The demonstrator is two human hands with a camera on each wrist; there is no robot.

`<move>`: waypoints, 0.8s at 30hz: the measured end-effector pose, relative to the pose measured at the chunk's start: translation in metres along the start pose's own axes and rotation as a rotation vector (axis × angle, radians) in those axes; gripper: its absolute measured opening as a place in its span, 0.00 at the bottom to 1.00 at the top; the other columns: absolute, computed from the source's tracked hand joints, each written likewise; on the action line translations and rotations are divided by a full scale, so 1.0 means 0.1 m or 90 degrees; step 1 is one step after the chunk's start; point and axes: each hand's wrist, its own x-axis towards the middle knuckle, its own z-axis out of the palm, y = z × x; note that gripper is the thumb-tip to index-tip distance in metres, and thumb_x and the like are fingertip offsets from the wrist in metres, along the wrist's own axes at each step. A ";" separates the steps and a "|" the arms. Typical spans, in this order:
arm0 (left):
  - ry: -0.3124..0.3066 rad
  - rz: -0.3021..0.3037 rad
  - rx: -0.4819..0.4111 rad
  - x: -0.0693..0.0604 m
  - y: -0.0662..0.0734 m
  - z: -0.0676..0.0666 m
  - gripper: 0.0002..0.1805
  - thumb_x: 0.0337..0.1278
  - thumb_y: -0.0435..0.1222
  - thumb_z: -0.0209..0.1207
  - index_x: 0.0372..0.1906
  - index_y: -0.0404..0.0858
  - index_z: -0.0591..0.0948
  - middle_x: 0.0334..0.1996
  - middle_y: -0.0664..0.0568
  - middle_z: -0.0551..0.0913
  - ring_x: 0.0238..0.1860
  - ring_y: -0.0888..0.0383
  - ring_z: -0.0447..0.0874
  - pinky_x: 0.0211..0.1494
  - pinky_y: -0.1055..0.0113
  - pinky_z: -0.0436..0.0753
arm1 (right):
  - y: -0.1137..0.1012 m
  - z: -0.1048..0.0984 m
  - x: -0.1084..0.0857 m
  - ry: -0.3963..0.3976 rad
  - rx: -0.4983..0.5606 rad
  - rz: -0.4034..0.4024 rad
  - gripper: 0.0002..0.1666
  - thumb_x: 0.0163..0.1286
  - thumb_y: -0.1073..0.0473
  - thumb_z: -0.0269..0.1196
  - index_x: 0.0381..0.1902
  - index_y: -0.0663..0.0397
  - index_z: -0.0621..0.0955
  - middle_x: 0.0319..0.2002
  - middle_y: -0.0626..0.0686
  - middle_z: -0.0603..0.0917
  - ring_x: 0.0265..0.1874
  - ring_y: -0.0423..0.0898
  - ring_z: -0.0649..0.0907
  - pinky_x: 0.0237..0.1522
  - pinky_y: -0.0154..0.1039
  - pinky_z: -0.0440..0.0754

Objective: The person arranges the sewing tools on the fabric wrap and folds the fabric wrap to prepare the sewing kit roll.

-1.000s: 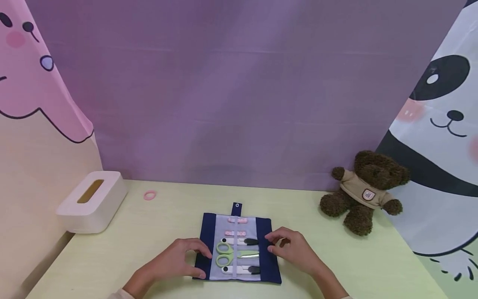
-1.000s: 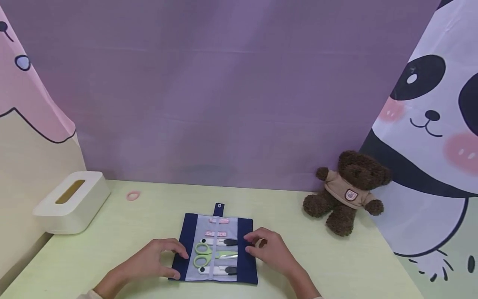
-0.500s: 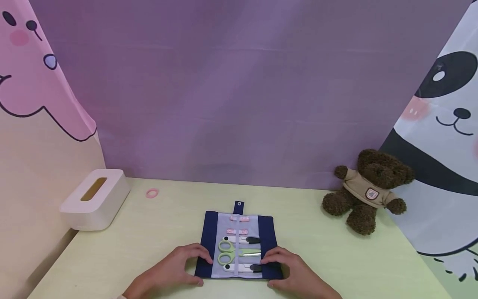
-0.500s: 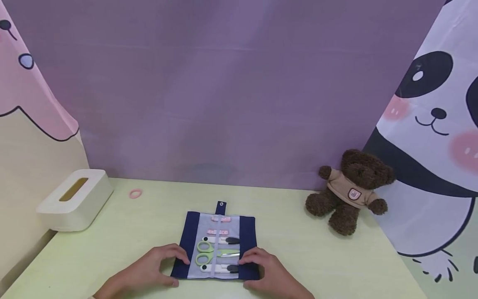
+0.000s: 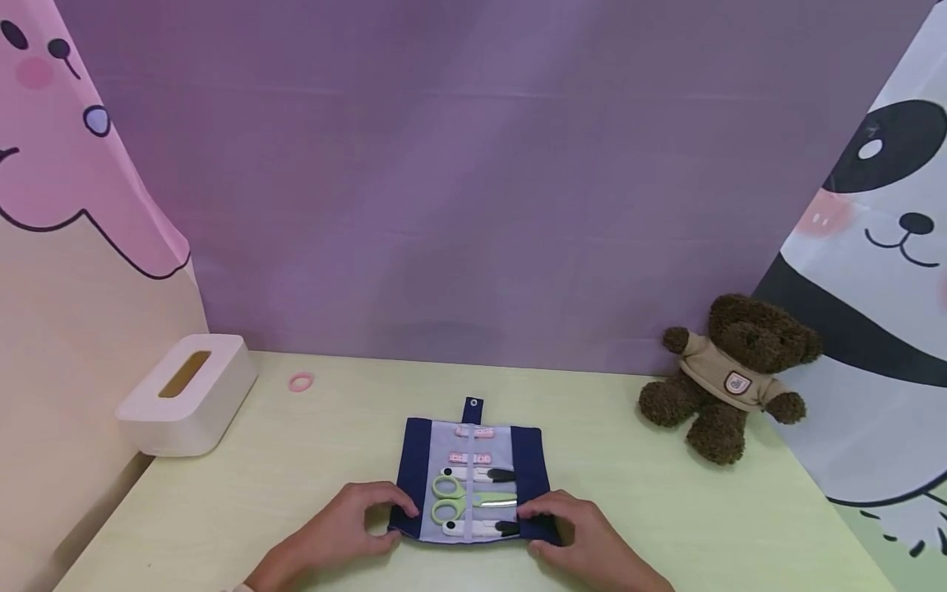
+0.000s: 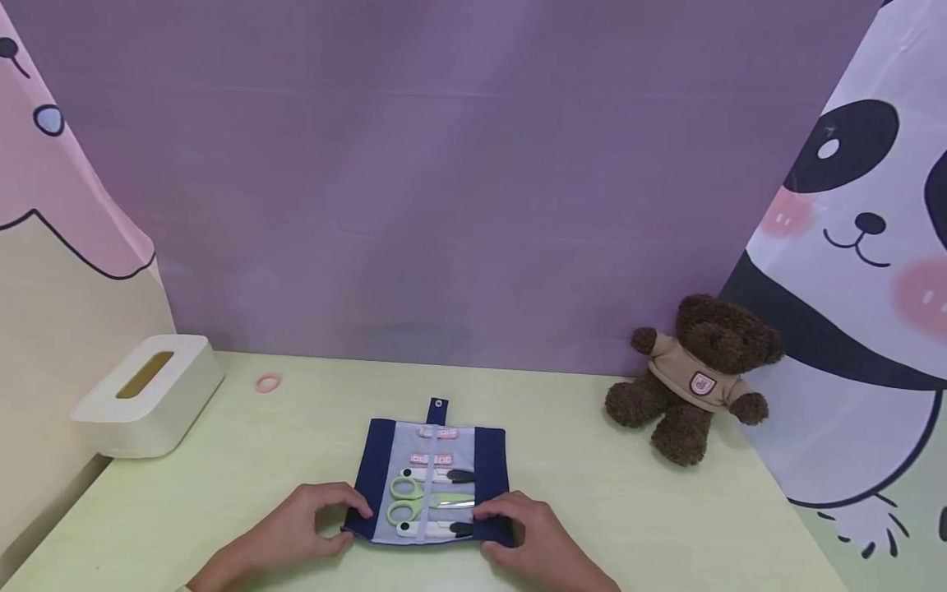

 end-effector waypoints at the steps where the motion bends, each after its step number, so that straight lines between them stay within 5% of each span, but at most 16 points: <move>1: 0.006 0.006 -0.004 0.00 -0.01 0.00 0.14 0.57 0.31 0.69 0.45 0.52 0.86 0.46 0.64 0.88 0.52 0.67 0.83 0.63 0.72 0.80 | 0.00 0.00 0.00 0.006 0.000 0.000 0.19 0.68 0.50 0.72 0.56 0.34 0.85 0.52 0.39 0.87 0.55 0.34 0.81 0.61 0.32 0.79; 9: 0.035 -0.010 -0.037 0.02 -0.05 -0.02 0.06 0.66 0.36 0.67 0.43 0.51 0.87 0.44 0.63 0.90 0.49 0.67 0.86 0.60 0.72 0.82 | -0.03 -0.03 0.04 0.040 0.063 0.023 0.17 0.68 0.57 0.71 0.54 0.43 0.87 0.51 0.44 0.90 0.55 0.33 0.84 0.57 0.31 0.83; 16: 0.064 -0.079 -0.120 0.07 -0.08 -0.04 0.05 0.69 0.36 0.65 0.46 0.46 0.86 0.43 0.54 0.90 0.43 0.68 0.87 0.50 0.74 0.86 | -0.01 -0.02 0.10 0.107 0.150 -0.013 0.13 0.70 0.61 0.69 0.52 0.53 0.87 0.48 0.55 0.90 0.49 0.32 0.85 0.49 0.29 0.86; 24: 0.144 -0.005 -0.117 0.18 -0.12 -0.04 0.07 0.69 0.29 0.61 0.45 0.43 0.83 0.37 0.48 0.88 0.35 0.65 0.84 0.40 0.72 0.84 | 0.05 -0.01 0.24 0.177 0.156 -0.051 0.12 0.68 0.67 0.69 0.49 0.59 0.87 0.46 0.60 0.90 0.36 0.30 0.85 0.35 0.30 0.86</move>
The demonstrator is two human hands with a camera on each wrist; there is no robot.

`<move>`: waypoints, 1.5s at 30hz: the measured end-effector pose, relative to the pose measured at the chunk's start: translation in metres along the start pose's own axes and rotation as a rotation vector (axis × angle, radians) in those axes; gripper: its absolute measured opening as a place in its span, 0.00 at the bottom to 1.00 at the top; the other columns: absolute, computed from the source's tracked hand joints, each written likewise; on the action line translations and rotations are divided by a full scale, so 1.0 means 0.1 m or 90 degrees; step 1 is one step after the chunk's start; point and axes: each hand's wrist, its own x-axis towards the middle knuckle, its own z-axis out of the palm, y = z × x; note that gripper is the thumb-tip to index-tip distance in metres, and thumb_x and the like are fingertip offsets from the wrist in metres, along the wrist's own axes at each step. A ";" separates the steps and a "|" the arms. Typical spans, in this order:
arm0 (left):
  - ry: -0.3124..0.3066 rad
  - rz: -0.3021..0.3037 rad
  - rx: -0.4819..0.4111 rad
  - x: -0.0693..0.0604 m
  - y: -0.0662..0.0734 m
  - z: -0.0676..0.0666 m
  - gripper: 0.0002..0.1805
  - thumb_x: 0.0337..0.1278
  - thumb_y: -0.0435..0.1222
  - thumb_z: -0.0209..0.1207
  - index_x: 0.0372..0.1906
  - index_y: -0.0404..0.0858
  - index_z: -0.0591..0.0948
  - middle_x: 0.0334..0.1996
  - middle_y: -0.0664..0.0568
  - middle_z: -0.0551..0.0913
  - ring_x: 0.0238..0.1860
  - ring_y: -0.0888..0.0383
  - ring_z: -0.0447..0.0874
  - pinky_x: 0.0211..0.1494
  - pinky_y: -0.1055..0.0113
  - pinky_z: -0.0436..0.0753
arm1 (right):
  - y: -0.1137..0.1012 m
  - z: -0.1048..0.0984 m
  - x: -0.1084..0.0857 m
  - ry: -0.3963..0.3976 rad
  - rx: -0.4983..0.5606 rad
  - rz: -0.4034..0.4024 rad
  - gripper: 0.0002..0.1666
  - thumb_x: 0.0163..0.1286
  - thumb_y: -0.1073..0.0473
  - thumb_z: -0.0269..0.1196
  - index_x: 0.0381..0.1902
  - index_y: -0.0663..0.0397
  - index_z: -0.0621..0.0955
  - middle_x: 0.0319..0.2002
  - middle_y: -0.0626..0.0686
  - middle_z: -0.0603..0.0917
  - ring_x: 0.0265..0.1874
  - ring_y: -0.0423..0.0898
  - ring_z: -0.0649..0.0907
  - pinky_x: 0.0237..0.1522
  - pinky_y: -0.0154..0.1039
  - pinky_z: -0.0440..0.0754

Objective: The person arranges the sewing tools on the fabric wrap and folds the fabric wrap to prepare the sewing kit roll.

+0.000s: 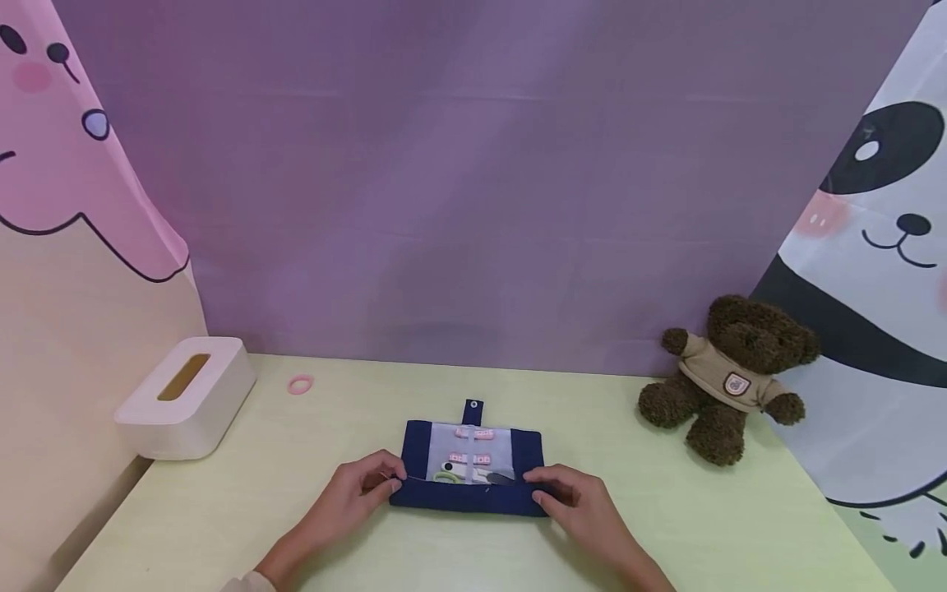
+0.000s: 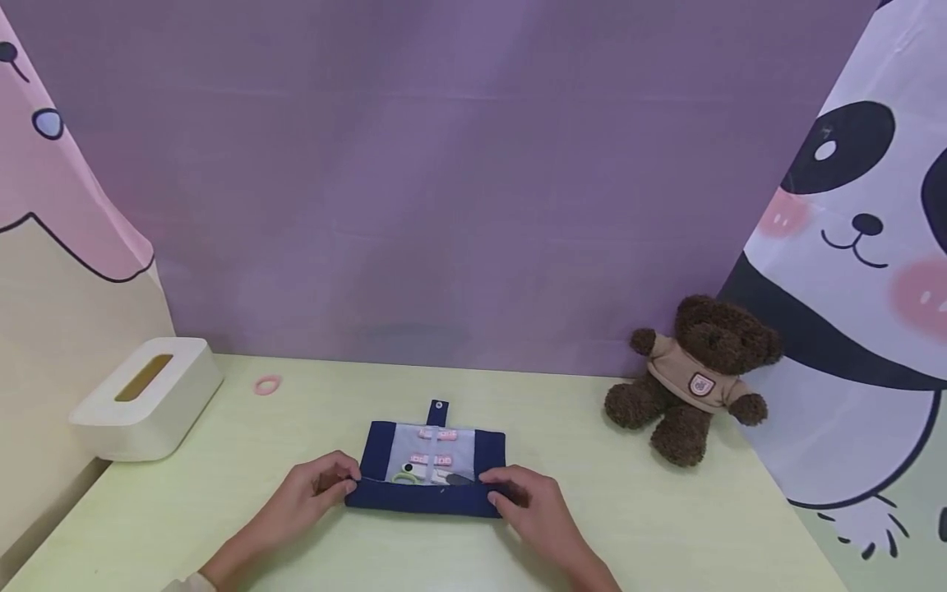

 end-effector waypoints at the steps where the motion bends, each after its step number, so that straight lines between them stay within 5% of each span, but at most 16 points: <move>1: 0.005 0.001 0.001 0.01 0.00 0.00 0.08 0.69 0.27 0.61 0.44 0.44 0.84 0.38 0.48 0.88 0.34 0.66 0.83 0.39 0.72 0.84 | 0.01 0.00 0.02 0.004 0.001 0.005 0.12 0.68 0.68 0.69 0.49 0.59 0.87 0.46 0.60 0.90 0.35 0.30 0.84 0.35 0.31 0.86; 8: 0.006 -0.058 -0.022 0.10 0.04 -0.01 0.11 0.64 0.29 0.65 0.48 0.43 0.89 0.48 0.47 0.89 0.41 0.67 0.86 0.47 0.71 0.87 | 0.04 0.02 0.14 0.021 0.018 0.094 0.10 0.68 0.70 0.68 0.45 0.56 0.87 0.42 0.59 0.89 0.27 0.32 0.79 0.29 0.31 0.80; 13: -0.010 -0.104 -0.058 0.15 0.04 0.00 0.17 0.57 0.31 0.73 0.52 0.42 0.87 0.51 0.44 0.87 0.42 0.65 0.88 0.50 0.72 0.87 | 0.11 0.01 0.20 0.024 0.024 0.067 0.11 0.68 0.73 0.66 0.41 0.55 0.88 0.42 0.60 0.89 0.37 0.32 0.84 0.38 0.30 0.84; 19: -0.001 -0.156 0.000 0.22 0.01 0.04 0.17 0.55 0.33 0.74 0.51 0.47 0.88 0.41 0.50 0.85 0.37 0.63 0.83 0.46 0.74 0.85 | 0.18 -0.04 0.23 -0.018 0.027 0.057 0.09 0.70 0.69 0.66 0.45 0.56 0.89 0.45 0.60 0.89 0.42 0.32 0.84 0.41 0.29 0.84; 24: -0.009 -0.180 0.007 0.26 -0.03 0.05 0.17 0.55 0.32 0.73 0.51 0.44 0.88 0.47 0.46 0.87 0.38 0.60 0.83 0.43 0.74 0.83 | 0.20 -0.09 0.23 -0.073 0.029 0.087 0.13 0.68 0.63 0.70 0.49 0.58 0.88 0.49 0.61 0.88 0.44 0.35 0.84 0.43 0.29 0.84; 28: -0.020 -0.147 0.047 0.27 -0.05 0.05 0.16 0.55 0.33 0.73 0.50 0.44 0.88 0.51 0.48 0.86 0.42 0.58 0.83 0.46 0.73 0.84 | 0.18 -0.11 0.24 -0.101 -0.023 0.087 0.19 0.63 0.58 0.76 0.51 0.54 0.88 0.52 0.58 0.87 0.50 0.40 0.83 0.45 0.29 0.84; 33: -0.008 -0.015 0.191 0.29 0.02 0.09 0.17 0.51 0.34 0.76 0.48 0.46 0.88 0.55 0.55 0.82 0.57 0.51 0.82 0.63 0.61 0.83 | 0.21 -0.09 0.24 -0.089 -0.095 0.049 0.21 0.59 0.54 0.78 0.50 0.48 0.89 0.51 0.53 0.88 0.53 0.39 0.82 0.49 0.30 0.82; 38: -0.039 0.101 0.220 0.29 0.09 0.17 0.22 0.50 0.34 0.77 0.53 0.44 0.88 0.59 0.55 0.83 0.62 0.50 0.81 0.66 0.56 0.82 | 0.22 -0.06 0.24 -0.079 -0.095 0.039 0.20 0.59 0.55 0.78 0.49 0.49 0.89 0.50 0.53 0.88 0.51 0.38 0.83 0.46 0.29 0.81; 41: -0.067 0.117 0.222 0.29 0.07 0.21 0.22 0.51 0.36 0.77 0.55 0.45 0.88 0.57 0.55 0.85 0.60 0.53 0.83 0.64 0.60 0.83 | 0.21 -0.06 0.25 -0.080 -0.104 0.048 0.20 0.59 0.55 0.78 0.49 0.47 0.89 0.50 0.52 0.88 0.52 0.39 0.82 0.49 0.28 0.80; 45: -0.092 0.068 0.214 0.31 0.01 0.26 0.21 0.55 0.38 0.75 0.55 0.48 0.88 0.56 0.57 0.86 0.59 0.55 0.84 0.65 0.59 0.82 | 0.20 -0.06 0.25 -0.081 -0.105 0.055 0.19 0.60 0.54 0.78 0.49 0.47 0.89 0.51 0.51 0.88 0.53 0.42 0.83 0.51 0.29 0.80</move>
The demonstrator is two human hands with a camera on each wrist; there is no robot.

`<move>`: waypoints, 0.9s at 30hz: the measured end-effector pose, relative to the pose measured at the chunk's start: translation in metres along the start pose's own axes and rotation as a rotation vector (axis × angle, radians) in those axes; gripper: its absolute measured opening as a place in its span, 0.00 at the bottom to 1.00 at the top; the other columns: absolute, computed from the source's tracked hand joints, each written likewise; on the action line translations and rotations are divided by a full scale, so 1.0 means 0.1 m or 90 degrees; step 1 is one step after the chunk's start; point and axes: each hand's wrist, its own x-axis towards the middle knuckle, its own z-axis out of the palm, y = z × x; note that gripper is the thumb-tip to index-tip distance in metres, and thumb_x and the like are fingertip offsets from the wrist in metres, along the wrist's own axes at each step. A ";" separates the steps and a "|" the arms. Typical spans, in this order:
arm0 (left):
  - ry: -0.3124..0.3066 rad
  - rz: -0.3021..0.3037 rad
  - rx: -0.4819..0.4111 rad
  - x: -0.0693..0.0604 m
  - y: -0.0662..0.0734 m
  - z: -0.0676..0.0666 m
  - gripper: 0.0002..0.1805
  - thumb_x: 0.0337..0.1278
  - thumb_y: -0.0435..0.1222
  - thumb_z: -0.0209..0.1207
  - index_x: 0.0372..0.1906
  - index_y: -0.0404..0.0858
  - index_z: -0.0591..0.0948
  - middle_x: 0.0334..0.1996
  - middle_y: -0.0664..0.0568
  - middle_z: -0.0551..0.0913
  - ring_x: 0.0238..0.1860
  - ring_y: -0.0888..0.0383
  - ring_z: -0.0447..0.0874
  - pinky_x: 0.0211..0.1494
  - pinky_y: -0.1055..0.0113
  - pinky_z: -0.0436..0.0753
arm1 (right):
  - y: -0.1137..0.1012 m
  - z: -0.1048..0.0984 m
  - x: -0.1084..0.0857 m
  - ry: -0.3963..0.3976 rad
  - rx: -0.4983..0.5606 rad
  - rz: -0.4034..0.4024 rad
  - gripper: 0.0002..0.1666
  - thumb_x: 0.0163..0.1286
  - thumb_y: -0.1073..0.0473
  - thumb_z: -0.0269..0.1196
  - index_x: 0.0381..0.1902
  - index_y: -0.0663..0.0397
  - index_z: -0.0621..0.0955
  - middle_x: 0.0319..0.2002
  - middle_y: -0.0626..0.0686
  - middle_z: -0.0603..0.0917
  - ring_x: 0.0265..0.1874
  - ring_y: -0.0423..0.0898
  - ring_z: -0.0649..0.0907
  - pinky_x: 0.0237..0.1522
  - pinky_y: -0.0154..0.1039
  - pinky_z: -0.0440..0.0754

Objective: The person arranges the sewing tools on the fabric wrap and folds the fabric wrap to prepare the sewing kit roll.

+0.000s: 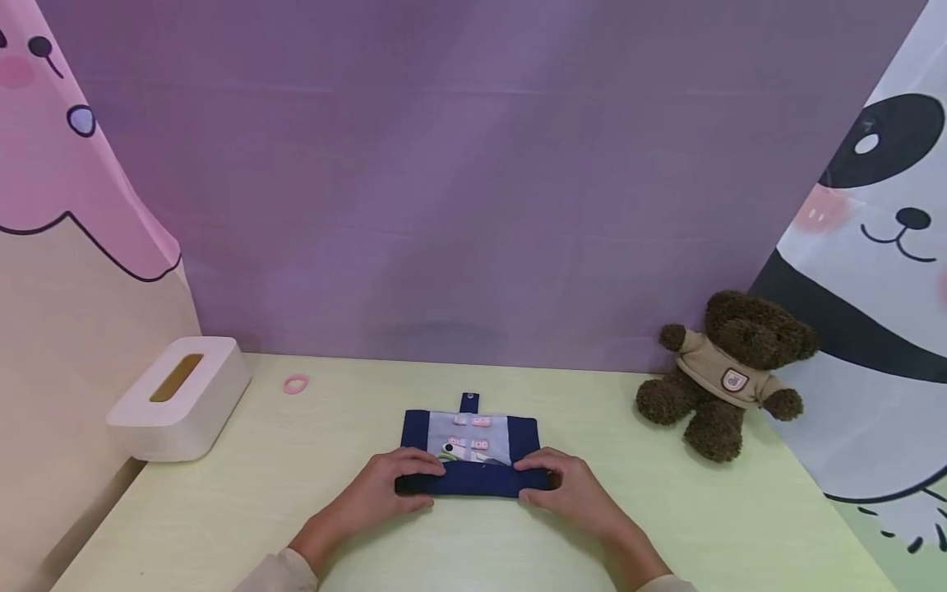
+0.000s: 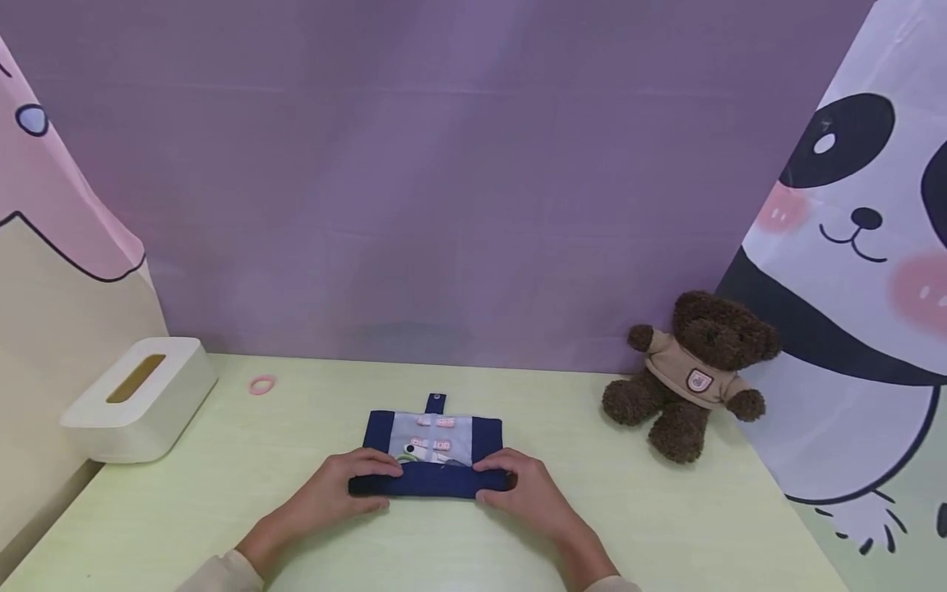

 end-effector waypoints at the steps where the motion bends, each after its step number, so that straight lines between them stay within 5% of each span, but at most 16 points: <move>1: -0.005 -0.015 -0.006 0.00 -0.01 0.01 0.21 0.55 0.39 0.75 0.55 0.49 0.88 0.56 0.57 0.86 0.59 0.55 0.84 0.66 0.58 0.81 | 0.00 0.00 0.00 -0.001 0.004 0.001 0.19 0.60 0.55 0.78 0.49 0.47 0.89 0.51 0.52 0.88 0.53 0.42 0.83 0.50 0.29 0.80; 8: -0.006 -0.066 -0.029 0.02 -0.04 0.05 0.19 0.58 0.39 0.73 0.55 0.54 0.88 0.57 0.60 0.85 0.60 0.55 0.83 0.67 0.55 0.80 | -0.08 -0.03 0.00 0.004 0.005 0.014 0.16 0.63 0.57 0.75 0.50 0.49 0.88 0.50 0.52 0.87 0.45 0.38 0.81 0.40 0.29 0.81; 18: -0.011 -0.058 -0.026 0.02 -0.04 0.04 0.18 0.59 0.37 0.72 0.55 0.52 0.88 0.56 0.58 0.86 0.59 0.55 0.83 0.67 0.55 0.80 | -0.44 -0.13 0.02 0.113 -0.013 0.007 0.19 0.62 0.66 0.74 0.51 0.49 0.87 0.49 0.51 0.88 0.46 0.52 0.85 0.50 0.40 0.86; 27: -0.022 -0.075 -0.033 0.03 -0.02 0.03 0.18 0.59 0.37 0.72 0.55 0.52 0.88 0.57 0.58 0.85 0.60 0.55 0.83 0.68 0.54 0.80 | -0.39 0.03 0.04 0.037 0.065 0.019 0.18 0.63 0.68 0.73 0.51 0.60 0.86 0.46 0.56 0.88 0.44 0.48 0.86 0.50 0.40 0.87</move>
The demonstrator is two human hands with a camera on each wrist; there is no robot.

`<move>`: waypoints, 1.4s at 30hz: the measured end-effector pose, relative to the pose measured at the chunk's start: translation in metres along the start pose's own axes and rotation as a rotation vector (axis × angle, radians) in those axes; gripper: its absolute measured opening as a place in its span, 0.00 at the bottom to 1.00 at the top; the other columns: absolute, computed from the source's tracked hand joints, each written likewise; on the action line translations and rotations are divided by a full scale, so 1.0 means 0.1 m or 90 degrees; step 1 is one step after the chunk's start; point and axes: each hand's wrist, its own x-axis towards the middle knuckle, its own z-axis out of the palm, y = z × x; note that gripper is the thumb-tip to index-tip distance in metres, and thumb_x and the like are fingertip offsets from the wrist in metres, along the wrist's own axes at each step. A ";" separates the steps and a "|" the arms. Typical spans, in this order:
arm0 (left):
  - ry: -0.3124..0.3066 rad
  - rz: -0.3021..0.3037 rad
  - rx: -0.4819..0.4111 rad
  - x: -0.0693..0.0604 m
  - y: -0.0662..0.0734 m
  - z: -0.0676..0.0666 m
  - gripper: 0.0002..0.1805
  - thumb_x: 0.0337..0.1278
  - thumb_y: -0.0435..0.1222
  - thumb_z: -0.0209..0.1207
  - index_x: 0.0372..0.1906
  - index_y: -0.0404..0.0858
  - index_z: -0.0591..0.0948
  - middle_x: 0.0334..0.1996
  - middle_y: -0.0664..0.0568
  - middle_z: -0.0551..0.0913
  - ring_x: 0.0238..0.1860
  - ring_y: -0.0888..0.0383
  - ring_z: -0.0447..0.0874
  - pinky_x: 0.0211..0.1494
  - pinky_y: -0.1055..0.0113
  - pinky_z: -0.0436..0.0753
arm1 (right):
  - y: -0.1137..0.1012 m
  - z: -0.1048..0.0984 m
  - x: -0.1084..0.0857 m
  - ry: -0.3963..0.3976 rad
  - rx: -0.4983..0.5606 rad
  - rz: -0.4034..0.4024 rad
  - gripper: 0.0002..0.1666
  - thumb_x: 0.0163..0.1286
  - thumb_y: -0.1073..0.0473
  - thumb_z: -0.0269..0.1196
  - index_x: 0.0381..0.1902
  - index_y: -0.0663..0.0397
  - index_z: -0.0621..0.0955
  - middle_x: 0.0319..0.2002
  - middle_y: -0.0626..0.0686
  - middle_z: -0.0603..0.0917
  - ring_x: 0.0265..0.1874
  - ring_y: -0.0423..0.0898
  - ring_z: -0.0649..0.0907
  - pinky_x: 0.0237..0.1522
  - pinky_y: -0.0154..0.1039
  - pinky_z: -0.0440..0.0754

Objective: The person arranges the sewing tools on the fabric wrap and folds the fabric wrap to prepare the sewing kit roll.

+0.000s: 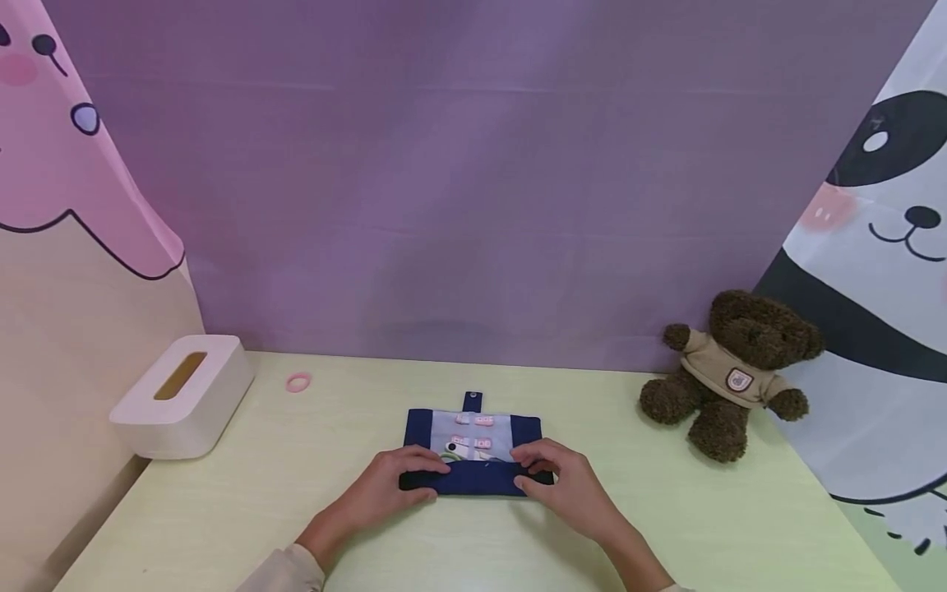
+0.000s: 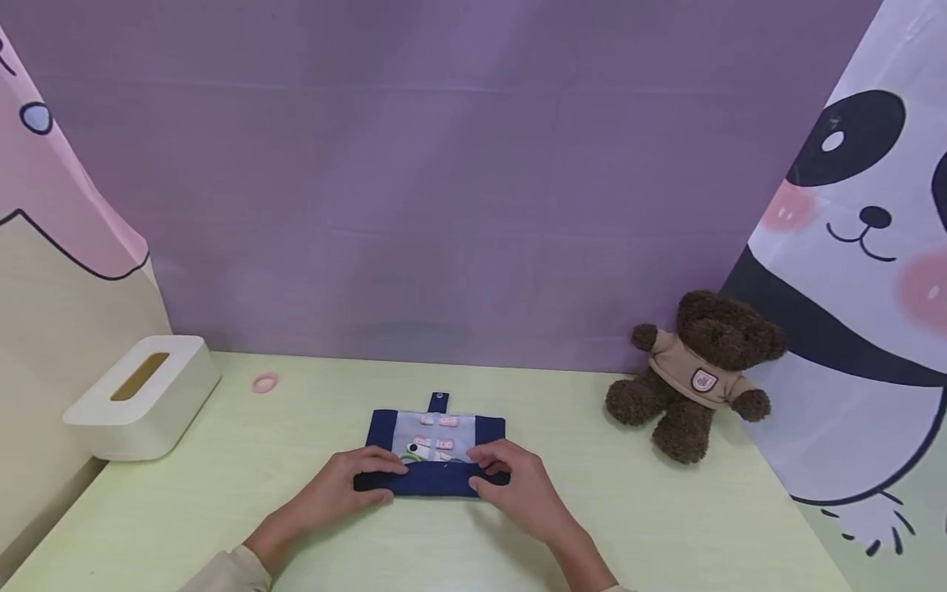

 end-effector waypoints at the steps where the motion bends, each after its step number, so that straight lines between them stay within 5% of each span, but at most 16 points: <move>1: -0.001 -0.003 -0.001 0.00 0.00 0.00 0.18 0.60 0.37 0.72 0.55 0.53 0.88 0.57 0.58 0.85 0.60 0.55 0.83 0.68 0.54 0.80 | 0.03 0.01 0.00 0.000 0.000 0.005 0.18 0.63 0.68 0.73 0.51 0.60 0.86 0.46 0.55 0.88 0.44 0.47 0.86 0.49 0.39 0.87; 8: -0.016 -0.024 -0.001 0.02 -0.01 -0.01 0.21 0.57 0.41 0.74 0.57 0.57 0.87 0.58 0.58 0.84 0.61 0.54 0.81 0.68 0.52 0.79 | 0.26 0.03 0.01 -0.035 -0.005 -0.030 0.20 0.61 0.61 0.76 0.51 0.55 0.86 0.49 0.56 0.87 0.45 0.43 0.86 0.51 0.36 0.86; 12: -0.034 -0.030 0.009 0.06 0.00 -0.02 0.22 0.57 0.41 0.74 0.58 0.57 0.86 0.59 0.57 0.84 0.61 0.54 0.81 0.68 0.51 0.79 | 0.33 0.05 0.02 -0.042 -0.069 -0.106 0.22 0.58 0.60 0.79 0.51 0.53 0.87 0.49 0.55 0.86 0.43 0.44 0.85 0.48 0.37 0.87; 16: -0.039 -0.009 0.030 0.09 0.01 -0.02 0.21 0.58 0.39 0.73 0.57 0.54 0.87 0.57 0.57 0.84 0.59 0.56 0.81 0.66 0.53 0.80 | 0.35 0.08 0.04 -0.046 -0.136 -0.130 0.21 0.58 0.61 0.78 0.51 0.50 0.88 0.49 0.52 0.86 0.41 0.42 0.84 0.46 0.37 0.86; 24: -0.035 0.043 0.078 0.13 0.05 -0.05 0.18 0.63 0.38 0.69 0.57 0.50 0.87 0.55 0.57 0.86 0.57 0.58 0.83 0.65 0.55 0.82 | 0.27 0.09 0.06 -0.032 -0.194 -0.107 0.17 0.60 0.63 0.75 0.48 0.48 0.89 0.46 0.46 0.86 0.40 0.36 0.82 0.45 0.36 0.85; 33: -0.001 0.063 0.023 0.11 0.11 -0.15 0.15 0.66 0.38 0.66 0.56 0.47 0.87 0.54 0.57 0.89 0.56 0.59 0.85 0.64 0.55 0.82 | 0.17 0.01 0.08 -0.070 -0.142 -0.109 0.15 0.62 0.64 0.72 0.47 0.47 0.89 0.41 0.44 0.89 0.39 0.33 0.83 0.44 0.37 0.86; 42: 0.018 -0.037 -0.076 0.13 0.14 -0.18 0.13 0.70 0.40 0.63 0.56 0.50 0.86 0.55 0.57 0.89 0.59 0.55 0.85 0.66 0.56 0.82 | 0.13 -0.14 0.15 -0.128 -0.050 0.005 0.10 0.70 0.53 0.69 0.48 0.44 0.89 0.47 0.49 0.90 0.45 0.37 0.84 0.47 0.32 0.83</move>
